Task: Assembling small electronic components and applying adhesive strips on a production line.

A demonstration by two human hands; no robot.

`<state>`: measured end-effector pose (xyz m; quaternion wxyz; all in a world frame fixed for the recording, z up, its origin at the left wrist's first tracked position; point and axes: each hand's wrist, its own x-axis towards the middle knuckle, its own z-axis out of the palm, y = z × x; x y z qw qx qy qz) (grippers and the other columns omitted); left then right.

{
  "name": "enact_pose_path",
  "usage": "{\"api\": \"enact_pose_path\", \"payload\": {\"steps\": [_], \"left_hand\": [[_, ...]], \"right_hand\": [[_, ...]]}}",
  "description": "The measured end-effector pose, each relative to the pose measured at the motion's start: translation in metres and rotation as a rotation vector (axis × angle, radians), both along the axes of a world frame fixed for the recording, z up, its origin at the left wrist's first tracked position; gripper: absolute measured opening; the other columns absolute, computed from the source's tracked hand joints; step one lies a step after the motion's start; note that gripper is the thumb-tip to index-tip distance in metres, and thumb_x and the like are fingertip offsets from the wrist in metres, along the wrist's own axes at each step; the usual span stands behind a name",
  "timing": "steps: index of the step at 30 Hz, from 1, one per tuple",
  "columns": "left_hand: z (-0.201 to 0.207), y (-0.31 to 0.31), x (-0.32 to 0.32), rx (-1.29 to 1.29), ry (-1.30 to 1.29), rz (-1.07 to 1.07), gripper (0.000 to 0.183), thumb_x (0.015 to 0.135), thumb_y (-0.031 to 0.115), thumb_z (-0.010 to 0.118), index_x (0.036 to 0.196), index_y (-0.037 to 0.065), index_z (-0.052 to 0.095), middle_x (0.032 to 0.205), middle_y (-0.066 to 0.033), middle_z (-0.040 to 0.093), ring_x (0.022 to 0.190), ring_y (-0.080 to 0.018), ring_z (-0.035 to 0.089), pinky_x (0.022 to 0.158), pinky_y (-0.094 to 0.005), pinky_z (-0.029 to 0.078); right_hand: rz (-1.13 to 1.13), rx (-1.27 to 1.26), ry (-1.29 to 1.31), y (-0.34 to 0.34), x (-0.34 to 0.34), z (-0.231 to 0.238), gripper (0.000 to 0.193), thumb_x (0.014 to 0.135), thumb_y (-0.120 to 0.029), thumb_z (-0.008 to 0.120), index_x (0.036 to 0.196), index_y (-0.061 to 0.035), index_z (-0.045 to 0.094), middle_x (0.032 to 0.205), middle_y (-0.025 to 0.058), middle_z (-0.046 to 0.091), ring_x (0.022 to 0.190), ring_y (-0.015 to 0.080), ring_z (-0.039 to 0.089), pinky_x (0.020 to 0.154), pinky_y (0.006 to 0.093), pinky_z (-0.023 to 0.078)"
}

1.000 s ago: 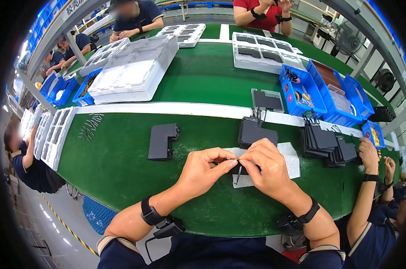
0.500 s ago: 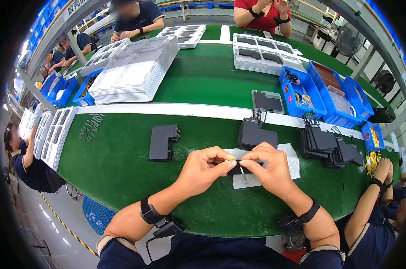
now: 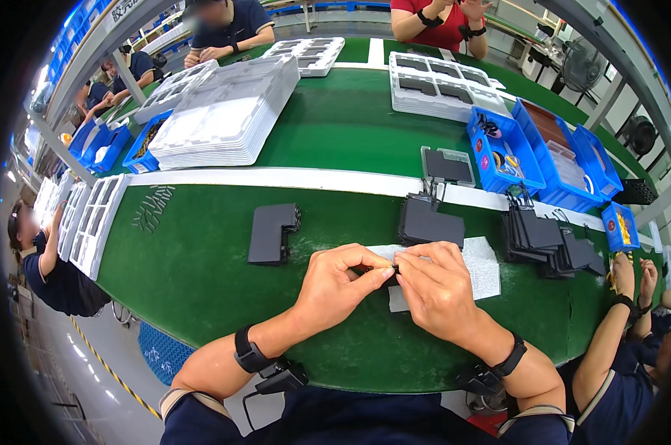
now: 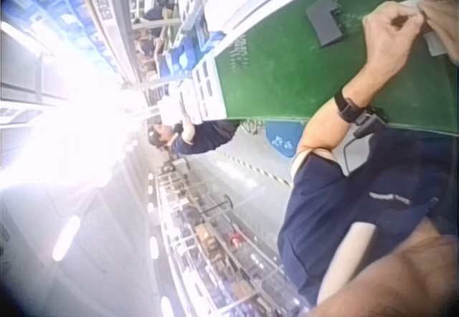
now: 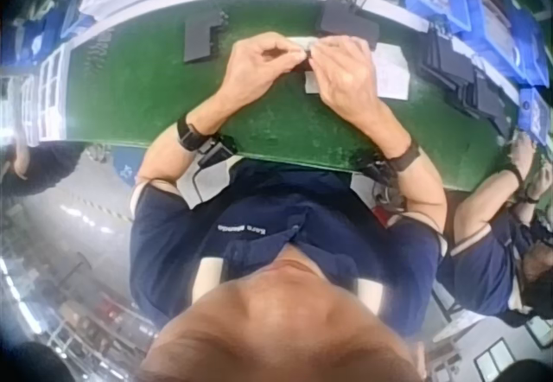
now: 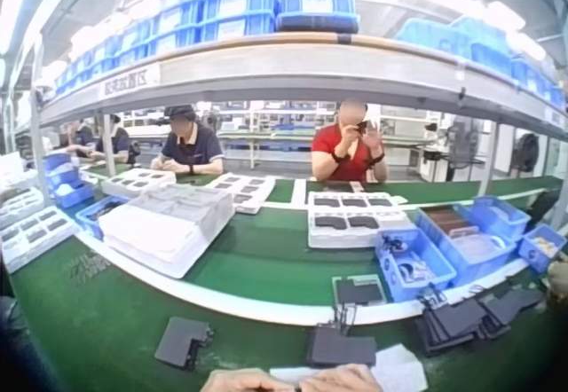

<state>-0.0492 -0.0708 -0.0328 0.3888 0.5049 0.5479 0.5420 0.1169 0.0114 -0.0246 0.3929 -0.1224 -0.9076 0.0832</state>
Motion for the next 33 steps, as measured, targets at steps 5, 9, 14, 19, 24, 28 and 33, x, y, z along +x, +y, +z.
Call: {"api": "enact_pose_path", "payload": {"steps": [5, 9, 14, 19, 24, 28, 33], "left_hand": [[0.011, 0.003, -0.008, -0.066, 0.129, 0.000, 0.009, 0.086, 0.008, 0.064, 0.090, 0.000, 0.064, 0.085, -0.0018, 0.062, 0.069, -0.0041, 0.055, 0.059, -0.0184, 0.047], [0.002, 0.007, -0.014, -0.099, -0.002, -0.007, 0.013, 0.086, 0.011, 0.065, 0.092, 0.002, 0.059, 0.086, -0.0004, 0.062, 0.075, -0.0037, 0.055, 0.062, -0.0190, 0.047], [-0.003, 0.007, -0.010, -0.030, -0.025, -0.001, 0.020, 0.080, 0.008, 0.071, 0.096, 0.001, 0.061, 0.087, -0.0005, 0.062, 0.076, -0.0060, 0.056, 0.065, -0.0204, 0.047], [0.000, 0.006, -0.008, -0.022, 0.216, -0.052, 0.025, 0.075, 0.010, 0.076, 0.098, 0.003, 0.069, 0.083, -0.0006, 0.062, 0.074, -0.0068, 0.056, 0.064, -0.0209, 0.046], [-0.003, 0.007, -0.005, -0.018, 0.222, -0.024, 0.019, 0.077, 0.012, 0.075, 0.092, 0.003, 0.070, 0.081, -0.0005, 0.062, 0.071, -0.0059, 0.054, 0.061, -0.0217, 0.044], [-0.008, 0.007, -0.009, -0.013, 0.128, 0.038, 0.013, 0.079, 0.010, 0.072, 0.088, 0.002, 0.070, 0.079, -0.0002, 0.063, 0.069, -0.0041, 0.053, 0.059, -0.0203, 0.042], [-0.004, 0.007, -0.008, -0.063, 0.124, 0.062, 0.012, 0.079, 0.011, 0.071, 0.085, 0.001, 0.069, 0.076, 0.0003, 0.063, 0.068, -0.0033, 0.052, 0.060, -0.0197, 0.042]], "right_hand": [[0.024, -0.177, -0.063, 0.001, -0.001, 0.009, 0.027, 0.065, -0.003, 0.072, 0.090, 0.0025, 0.066, 0.091, 0.0112, 0.065, 0.084, 0.0251, 0.059, 0.072, 0.0358, 0.044], [-0.031, -0.093, -0.040, 0.010, 0.005, -0.002, 0.029, 0.063, -0.004, 0.075, 0.091, 0.0023, 0.066, 0.091, 0.0107, 0.066, 0.081, 0.0244, 0.060, 0.068, 0.0340, 0.046], [0.016, -0.056, 0.021, 0.012, 0.005, -0.002, 0.022, 0.065, 0.000, 0.073, 0.085, 0.0021, 0.067, 0.084, 0.0106, 0.066, 0.072, 0.0237, 0.061, 0.062, 0.0316, 0.050], [0.064, -0.221, 0.061, 0.013, 0.006, -0.003, 0.013, 0.069, 0.002, 0.070, 0.081, 0.0014, 0.066, 0.077, 0.0118, 0.066, 0.067, 0.0244, 0.062, 0.059, 0.0320, 0.051], [0.057, -0.350, 0.022, 0.009, 0.004, 0.001, 0.016, 0.069, 0.001, 0.071, 0.084, 0.0017, 0.065, 0.080, 0.0125, 0.066, 0.070, 0.0251, 0.063, 0.061, 0.0327, 0.051], [-0.010, -0.464, 0.039, 0.009, 0.002, 0.005, 0.020, 0.068, 0.000, 0.073, 0.086, 0.0015, 0.064, 0.082, 0.0129, 0.066, 0.073, 0.0262, 0.063, 0.062, 0.0333, 0.051], [0.030, -0.255, 0.051, 0.018, 0.006, -0.003, 0.018, 0.068, 0.001, 0.073, 0.084, 0.0013, 0.064, 0.079, 0.0127, 0.065, 0.072, 0.0261, 0.063, 0.062, 0.0332, 0.052]]}}
